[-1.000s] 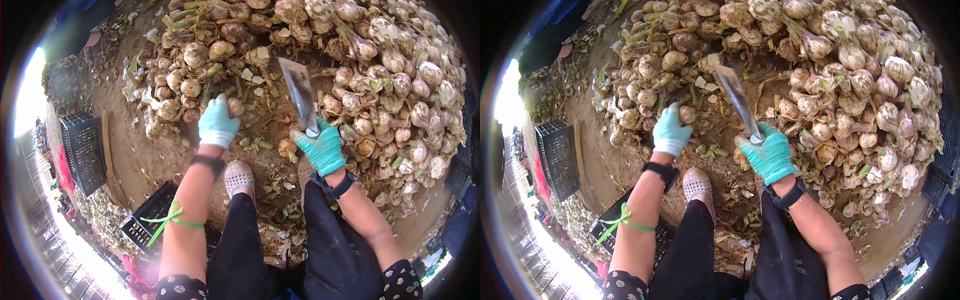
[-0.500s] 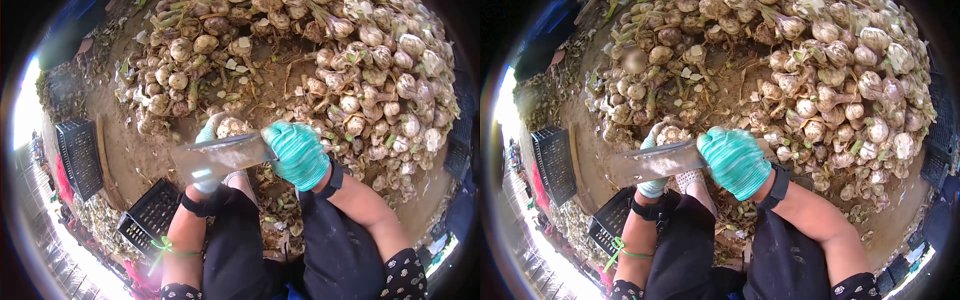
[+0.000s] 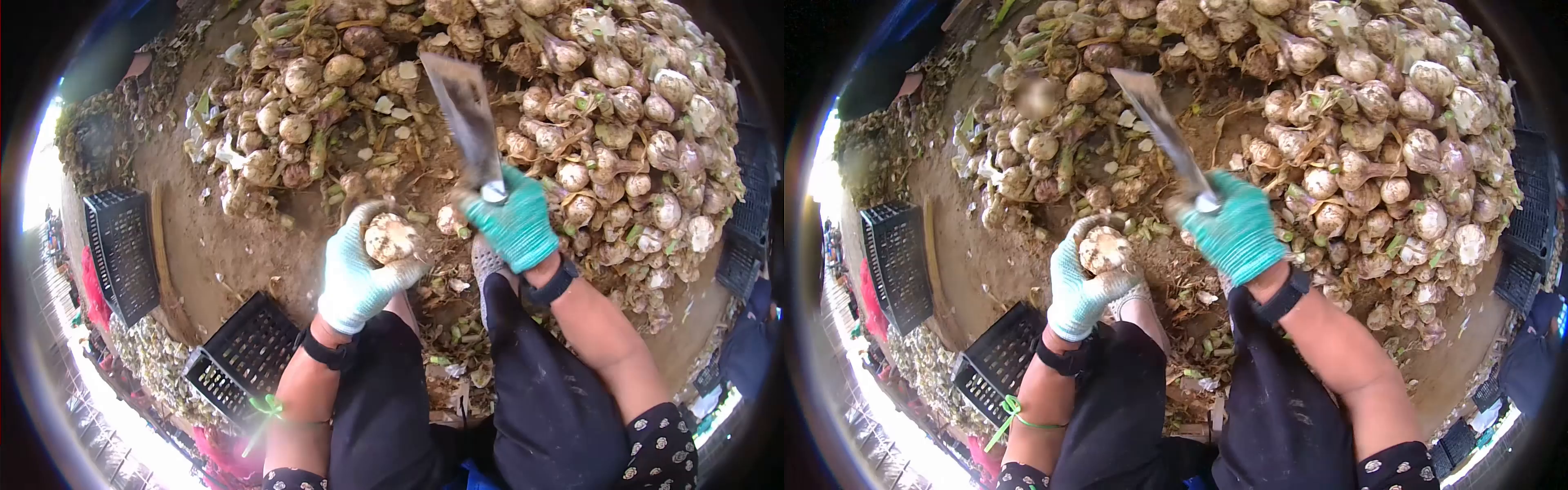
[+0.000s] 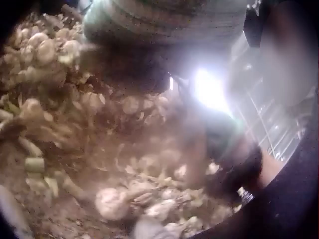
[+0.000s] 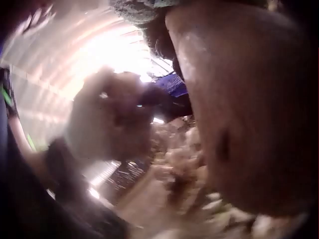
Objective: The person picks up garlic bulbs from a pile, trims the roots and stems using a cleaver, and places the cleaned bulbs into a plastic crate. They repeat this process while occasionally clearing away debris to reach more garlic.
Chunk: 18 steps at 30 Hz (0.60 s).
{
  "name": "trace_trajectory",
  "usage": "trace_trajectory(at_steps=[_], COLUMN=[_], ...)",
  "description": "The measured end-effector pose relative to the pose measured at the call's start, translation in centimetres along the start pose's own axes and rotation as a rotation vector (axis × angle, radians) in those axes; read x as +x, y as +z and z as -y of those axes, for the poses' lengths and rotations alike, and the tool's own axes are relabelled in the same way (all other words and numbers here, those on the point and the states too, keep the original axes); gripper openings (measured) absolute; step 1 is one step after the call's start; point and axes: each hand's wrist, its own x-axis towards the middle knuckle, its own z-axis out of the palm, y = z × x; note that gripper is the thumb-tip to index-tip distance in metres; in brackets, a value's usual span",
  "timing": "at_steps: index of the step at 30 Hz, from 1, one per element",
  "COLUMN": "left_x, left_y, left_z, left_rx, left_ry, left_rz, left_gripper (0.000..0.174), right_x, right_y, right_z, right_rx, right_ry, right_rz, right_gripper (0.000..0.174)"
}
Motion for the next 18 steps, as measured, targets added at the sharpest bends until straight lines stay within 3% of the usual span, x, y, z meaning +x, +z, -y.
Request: trace_trajectory(at_steps=[1,2,3,5,6,7,9,11,13,15,16,18], left_x=[0.3,0.8,0.8,0.9,0.6,0.3,-0.9,-0.9,-0.9,-0.9,-1.1,-1.4], left_y=[0.0,-0.1,-0.1,0.0,-0.1,-0.5,-0.4,-1.0,-0.8,-0.4,-0.5,-1.2], left_z=[0.6,1.7,1.4,0.5,1.1,1.4,2.1,1.6,0.9,0.5,0.7,0.7], left_rx=[0.021,0.108,0.105,0.699,0.599,0.571,-0.098,-0.549,-0.511,-0.197,-0.203,-0.205], left_ry=[0.025,0.164,0.164,0.380,0.398,0.474,0.134,-0.025,-0.256,-0.204,-0.174,-0.137], left_rz=[-0.014,0.007,0.005,-0.044,-0.140,-0.205,-0.363,-0.177,-0.163,-0.140,-0.127,-0.111], left_gripper=[0.067,0.074,0.074,0.082,0.090,0.088,0.079,0.053,0.046,0.034,0.032,0.030], right_x=[-0.3,-0.4,-0.4,-0.7,-1.0,-1.2,-1.5,-1.5,-1.4,-1.6,-1.4,-0.6], right_y=[0.0,0.5,0.8,2.1,2.1,2.0,2.1,2.3,2.5,2.4,2.1,1.7], right_z=[0.7,1.3,1.8,0.7,0.9,1.4,1.8,1.8,1.8,1.4,1.0,-1.3], right_rx=[0.010,0.303,0.337,0.412,0.410,0.366,0.324,0.279,0.112,-0.228,-0.313,-0.350], right_ry=[0.036,0.170,0.268,0.266,0.266,0.149,0.026,-0.215,-0.250,-0.288,-0.427,-0.485], right_rz=[0.118,0.265,0.400,0.350,0.352,0.260,0.183,0.313,0.255,0.131,0.098,0.124], right_gripper=[0.024,0.024,0.025,0.030,0.030,0.031,0.032,0.033,0.031,0.027,0.021,0.019])
